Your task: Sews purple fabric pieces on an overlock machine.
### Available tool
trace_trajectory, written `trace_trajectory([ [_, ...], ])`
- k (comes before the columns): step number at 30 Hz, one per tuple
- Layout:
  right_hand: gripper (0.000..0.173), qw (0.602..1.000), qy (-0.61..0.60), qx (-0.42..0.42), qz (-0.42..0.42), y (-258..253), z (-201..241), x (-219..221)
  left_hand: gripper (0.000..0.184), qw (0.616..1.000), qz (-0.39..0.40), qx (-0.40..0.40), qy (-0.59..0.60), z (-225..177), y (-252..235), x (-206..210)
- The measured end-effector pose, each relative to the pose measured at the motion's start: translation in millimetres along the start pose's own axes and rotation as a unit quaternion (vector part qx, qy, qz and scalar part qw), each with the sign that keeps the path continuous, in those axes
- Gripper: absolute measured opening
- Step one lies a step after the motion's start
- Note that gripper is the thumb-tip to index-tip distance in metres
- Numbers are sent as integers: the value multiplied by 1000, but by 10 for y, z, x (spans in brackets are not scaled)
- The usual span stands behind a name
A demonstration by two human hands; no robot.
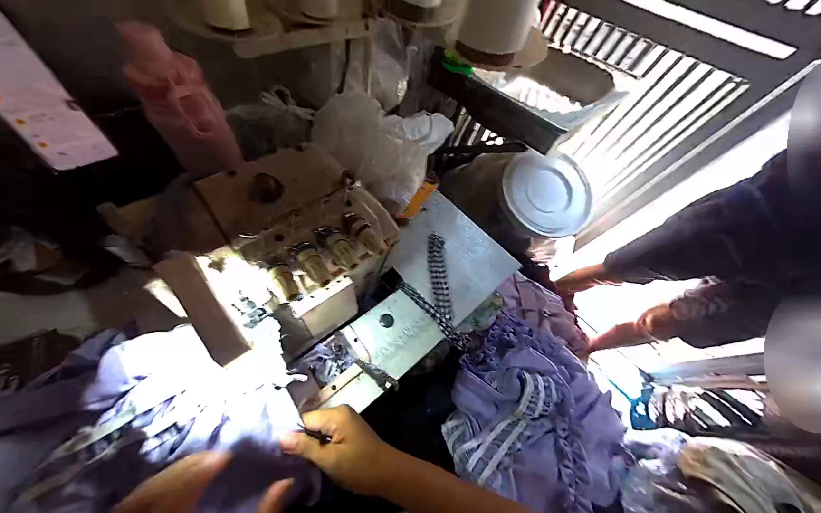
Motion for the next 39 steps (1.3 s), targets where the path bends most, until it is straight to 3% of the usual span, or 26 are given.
trace_trajectory([
  [3,32,1000,5,-15,20,51,7,30,39,997,-44,-29,-51,153,145,431],
  [6,31,1000,-6,4,3,58,-83,-45,19,996,-52,-77,17,392,193,377],
  [9,27,999,-8,23,-27,60,-121,-143,21,981,-13,-130,143,468,228,270],
  [11,22,996,32,-27,-80,19,0,-262,24,971,-3,-152,182,398,200,143],
  [13,26,981,81,-101,-146,-62,219,-396,29,984,-16,-135,119,242,96,-47],
  [16,24,960,137,-152,-190,-230,495,-522,46,993,-38,-86,-75,-54,-139,-246],
  [18,28,947,209,-152,-192,-331,601,-518,32,988,-66,-17,-139,-152,-262,-266],
  [20,37,925,297,-138,-193,-436,677,-462,28,992,-75,14,-104,-130,-377,-233],
  [24,48,894,401,-65,-187,-602,709,-317,36,991,-110,-54,-54,63,-617,-110],
  [27,40,912,367,-28,-180,-654,601,-312,59,988,-57,-70,-126,10,-707,-71],
  [30,34,929,313,-39,-194,-673,485,-364,34,981,-59,2,-183,-185,-656,10],
  [35,25,954,246,-45,-165,-693,428,-446,32,972,-100,41,-208,-340,-451,312],
  [39,28,936,313,-56,-152,-702,554,-521,30,960,-117,59,-247,-372,-431,389],
])
Point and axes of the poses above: each hand's wrist, its own y-axis away from the middle knuckle, its own x-axis out of the palm, z = x × y, the point moved 9 cm from there along -y, towards the middle knuckle, and after that the axes turned 4 degrees about -x, right-handed, at the moved point
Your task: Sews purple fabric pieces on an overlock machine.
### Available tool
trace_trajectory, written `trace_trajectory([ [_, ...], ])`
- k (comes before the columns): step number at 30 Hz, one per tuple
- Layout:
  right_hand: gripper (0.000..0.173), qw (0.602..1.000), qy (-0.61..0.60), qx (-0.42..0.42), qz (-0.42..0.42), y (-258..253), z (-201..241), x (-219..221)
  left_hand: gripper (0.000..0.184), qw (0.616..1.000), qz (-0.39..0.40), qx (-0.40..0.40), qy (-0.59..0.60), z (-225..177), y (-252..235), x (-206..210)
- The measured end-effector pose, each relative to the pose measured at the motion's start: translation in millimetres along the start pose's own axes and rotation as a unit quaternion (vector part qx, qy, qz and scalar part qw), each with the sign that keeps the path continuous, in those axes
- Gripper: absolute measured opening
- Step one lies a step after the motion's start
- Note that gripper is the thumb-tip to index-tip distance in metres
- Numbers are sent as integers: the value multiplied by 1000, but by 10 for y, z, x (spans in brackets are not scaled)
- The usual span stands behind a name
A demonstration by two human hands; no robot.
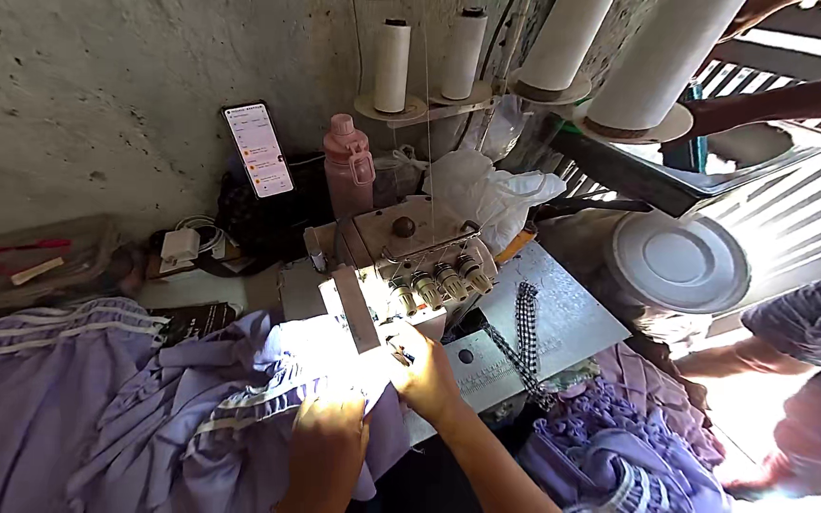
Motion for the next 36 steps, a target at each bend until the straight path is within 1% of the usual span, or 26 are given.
trace_trajectory([
  [3,26,997,74,-29,1,-50,102,-55,28,1000,-2,1,-6,-15,-6,7],
  [7,20,996,91,-20,11,-80,95,-71,29,1000,-2,-7,9,2,-11,5],
  [12,15,987,154,-16,-50,-88,202,-117,32,1000,-5,-7,9,34,-66,26],
  [15,16,982,168,-24,-87,-60,191,-130,31,1000,-15,-5,-5,24,-76,51],
  [16,18,984,142,-28,-99,-27,140,-121,32,1000,-21,-4,-4,40,-72,61],
  [17,20,991,92,-21,-99,21,55,-95,33,1000,-27,0,4,67,-73,74],
  [18,22,997,13,0,-82,97,-54,-40,36,999,-29,5,23,117,-76,91],
  [19,22,994,-93,32,-51,201,-153,39,41,998,-21,6,53,200,-90,111],
  [20,26,975,-208,70,-22,317,-209,124,46,996,-7,1,90,311,-125,132],
  [21,30,951,-291,101,-7,435,-231,198,46,993,4,-8,121,425,-173,148],
  [22,31,934,-339,113,-7,550,-230,252,43,990,7,-16,140,514,-210,143],
  [23,29,929,-355,103,-14,648,-208,283,38,988,13,-22,151,562,-219,108],
  [24,24,933,-350,78,-22,718,-179,286,35,988,16,-21,153,542,-192,40],
  [26,12,942,-333,29,-27,772,-154,246,30,990,19,-6,137,306,-19,-122],
  [27,10,943,-331,20,-21,790,-151,234,27,990,34,0,134,159,127,-158],
  [29,24,949,-314,5,-7,747,-162,218,21,988,65,3,138,-32,357,-96],
  [30,27,954,-300,-6,-3,722,-181,214,17,987,78,-3,137,-64,428,-36],
  [33,17,966,-257,-30,-18,756,-192,228,17,984,114,-16,134,-32,467,-4],
  [35,17,967,-246,-59,-25,786,-82,184,24,976,132,-38,171,50,365,-82],
  [36,17,965,-248,-76,-26,785,-4,157,24,972,124,-48,192,98,285,-133],
])
Point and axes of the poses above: each hand's wrist, its own y-axis away from the middle knuckle, its own x-axis out of the palm, z = x × y, the point moved 9 cm from there along -y, towards the middle knuckle, and after that the axes turned 4 degrees about -x, right-handed, at the moved point
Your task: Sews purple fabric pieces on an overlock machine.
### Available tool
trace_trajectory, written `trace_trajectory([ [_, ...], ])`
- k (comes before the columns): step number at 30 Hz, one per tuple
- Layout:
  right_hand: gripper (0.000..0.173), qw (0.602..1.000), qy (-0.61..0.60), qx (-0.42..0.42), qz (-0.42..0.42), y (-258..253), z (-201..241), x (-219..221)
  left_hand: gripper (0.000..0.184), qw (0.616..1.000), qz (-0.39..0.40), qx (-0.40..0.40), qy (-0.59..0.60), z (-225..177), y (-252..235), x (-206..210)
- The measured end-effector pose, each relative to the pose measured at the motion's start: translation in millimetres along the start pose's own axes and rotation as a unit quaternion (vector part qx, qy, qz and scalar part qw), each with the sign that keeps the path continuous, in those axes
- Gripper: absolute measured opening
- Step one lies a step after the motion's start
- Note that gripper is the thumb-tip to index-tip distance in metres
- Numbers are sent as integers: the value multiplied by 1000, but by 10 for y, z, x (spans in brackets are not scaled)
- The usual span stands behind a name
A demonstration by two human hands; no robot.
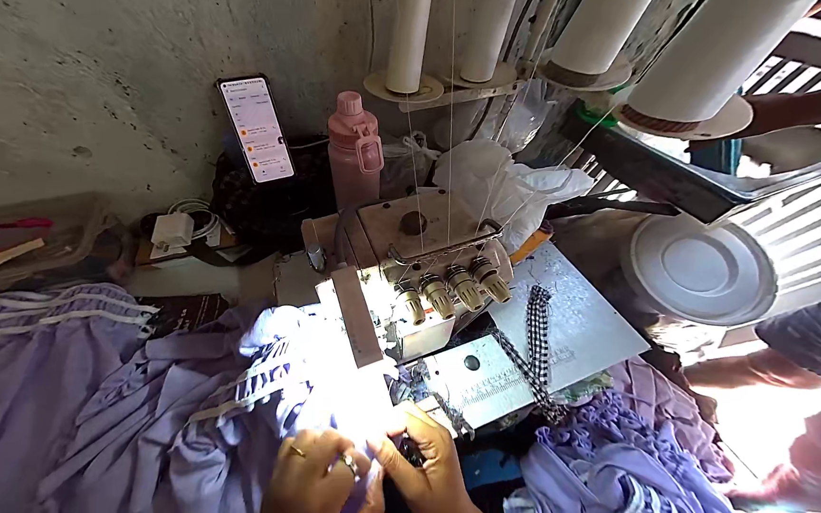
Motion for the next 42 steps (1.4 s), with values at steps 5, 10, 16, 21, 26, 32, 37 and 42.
trace_trajectory([
  [5,22,999,-26,-9,20,15,218,71,24,947,11,-89,308,211,-265,-160],
  [10,19,989,142,-3,-51,-293,31,-238,41,970,-22,-142,195,376,-325,-156],
  [16,42,950,304,70,8,-715,-51,-46,26,990,-61,-98,-81,296,-432,-268],
  [21,35,976,202,68,-43,-690,-115,-22,19,997,-31,-49,-47,-7,-351,-198],
  [26,22,996,40,77,-31,-227,-189,-108,19,995,-30,12,-98,-105,-57,199],
  [32,14,996,7,86,-4,-21,-261,-91,30,998,12,6,-66,-100,-152,40],
  [37,19,998,16,54,-7,-34,-155,-89,50,980,-73,13,-184,-9,-299,88],
  [42,19,995,-51,79,-20,-24,-164,-99,45,969,-68,23,-234,-21,-269,180],
])
Point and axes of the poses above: each hand's wrist, its own y-axis away from the middle knuckle, its own x-axis out of the palm, z = x × y, the point moved 9 cm from there along -y, towards the middle knuckle, and after that the axes turned 4 degrees about -x, right-handed, at the moved point
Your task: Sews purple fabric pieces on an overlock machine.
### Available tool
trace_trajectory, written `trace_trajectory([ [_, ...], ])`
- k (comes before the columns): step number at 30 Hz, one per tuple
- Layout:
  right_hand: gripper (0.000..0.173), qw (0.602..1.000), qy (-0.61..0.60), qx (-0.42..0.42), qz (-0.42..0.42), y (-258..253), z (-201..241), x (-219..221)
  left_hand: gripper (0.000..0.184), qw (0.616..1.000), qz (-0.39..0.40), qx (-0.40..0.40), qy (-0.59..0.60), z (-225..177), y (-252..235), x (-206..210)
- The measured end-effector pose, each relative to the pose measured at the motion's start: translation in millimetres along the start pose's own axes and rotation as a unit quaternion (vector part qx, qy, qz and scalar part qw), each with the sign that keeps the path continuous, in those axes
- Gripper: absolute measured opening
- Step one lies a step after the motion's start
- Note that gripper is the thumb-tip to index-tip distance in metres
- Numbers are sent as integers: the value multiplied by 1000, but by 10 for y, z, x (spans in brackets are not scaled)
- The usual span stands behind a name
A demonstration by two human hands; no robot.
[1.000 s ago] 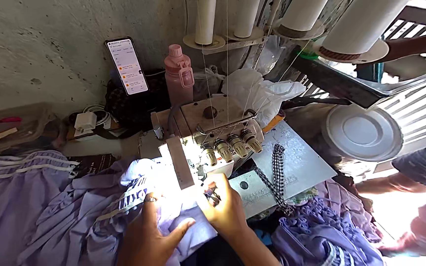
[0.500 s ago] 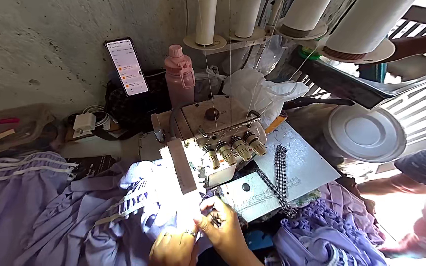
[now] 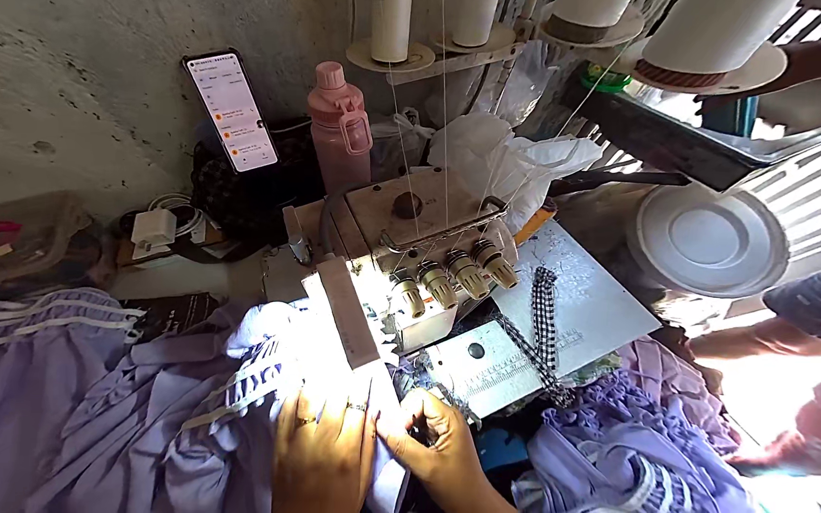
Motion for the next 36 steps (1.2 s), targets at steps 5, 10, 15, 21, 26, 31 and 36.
trace_trajectory([
  [5,16,1000,-15,18,-11,-131,-7,23,45,999,10,-12,43,119,-129,63],
  [10,25,995,-66,60,-33,-200,-17,67,70,994,11,-64,87,408,-293,148],
  [15,32,988,-106,110,-33,-155,-65,68,72,976,42,-64,202,663,-454,264],
  [21,40,975,-131,177,-8,152,-186,2,74,976,-37,-101,187,991,376,135],
  [26,39,986,-98,139,-5,42,-128,-31,39,983,1,-145,111,1428,932,27],
  [31,40,983,-73,166,41,82,-137,-5,38,982,-5,-177,66,2132,791,-487],
  [36,7,981,-57,170,72,124,-253,90,35,954,4,-146,262,1611,549,-511],
])
Point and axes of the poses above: each hand's wrist, its own y-axis away from the middle knuckle, its own x-axis out of the palm, z = x × y, the point moved 9 cm from there along -y, towards the middle knuckle, and after that the axes turned 4 degrees about -x, right-handed, at the moved point
